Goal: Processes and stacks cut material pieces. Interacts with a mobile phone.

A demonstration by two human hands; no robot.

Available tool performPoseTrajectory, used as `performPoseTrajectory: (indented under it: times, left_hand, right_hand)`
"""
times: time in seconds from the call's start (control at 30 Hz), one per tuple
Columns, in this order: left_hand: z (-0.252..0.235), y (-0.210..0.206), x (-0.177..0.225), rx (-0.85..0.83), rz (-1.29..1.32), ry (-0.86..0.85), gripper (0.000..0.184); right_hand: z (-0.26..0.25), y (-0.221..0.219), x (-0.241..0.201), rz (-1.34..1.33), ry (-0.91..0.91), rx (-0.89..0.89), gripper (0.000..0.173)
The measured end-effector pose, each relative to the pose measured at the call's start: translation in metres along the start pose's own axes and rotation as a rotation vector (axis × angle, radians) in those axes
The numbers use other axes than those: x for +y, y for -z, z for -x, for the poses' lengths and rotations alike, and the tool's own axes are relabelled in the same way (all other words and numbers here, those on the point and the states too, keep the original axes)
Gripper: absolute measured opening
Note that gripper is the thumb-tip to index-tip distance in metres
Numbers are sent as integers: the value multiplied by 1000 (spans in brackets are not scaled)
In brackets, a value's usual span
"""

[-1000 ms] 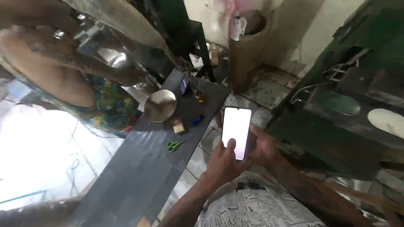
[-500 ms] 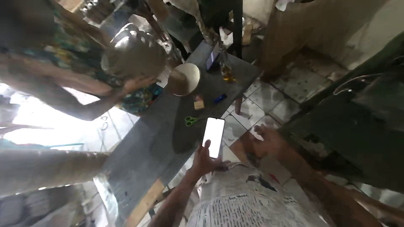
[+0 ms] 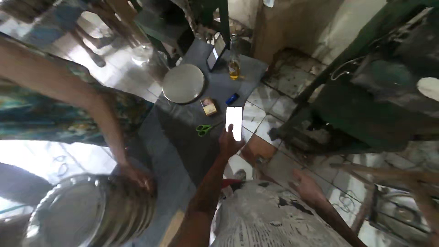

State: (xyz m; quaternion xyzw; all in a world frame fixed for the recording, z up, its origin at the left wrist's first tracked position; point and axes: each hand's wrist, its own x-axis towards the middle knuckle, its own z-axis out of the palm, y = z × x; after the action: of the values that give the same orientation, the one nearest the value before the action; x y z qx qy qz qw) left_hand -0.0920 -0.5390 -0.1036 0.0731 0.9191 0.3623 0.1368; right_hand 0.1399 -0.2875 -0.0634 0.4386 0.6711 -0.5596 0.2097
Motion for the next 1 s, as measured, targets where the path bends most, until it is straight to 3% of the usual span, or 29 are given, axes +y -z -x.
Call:
performPoseTrajectory:
  times: [0.2,0.37,0.43,0.73,1.0]
  left_hand:
    - [-27,26,-30,-187,-154,-66,91]
    - [-41,45,-51,-256,-243,-87,96]
    - [-51,53,-50,-290,-245,-69,99]
    - [-60,72,-82,-117,-255,-103,99]
    - [-10,60,-59,-318,-269,14,94]
  right_hand:
    - [15,32,50,229,58,190,54]
    - [9,27,70,-421,-94,266,50]
    - [-2,25,73,-519,-152,277,51]
    - [-16,38,55,-320,-74,237,46]
    - [-22,43,69,-337,-124,262,48]
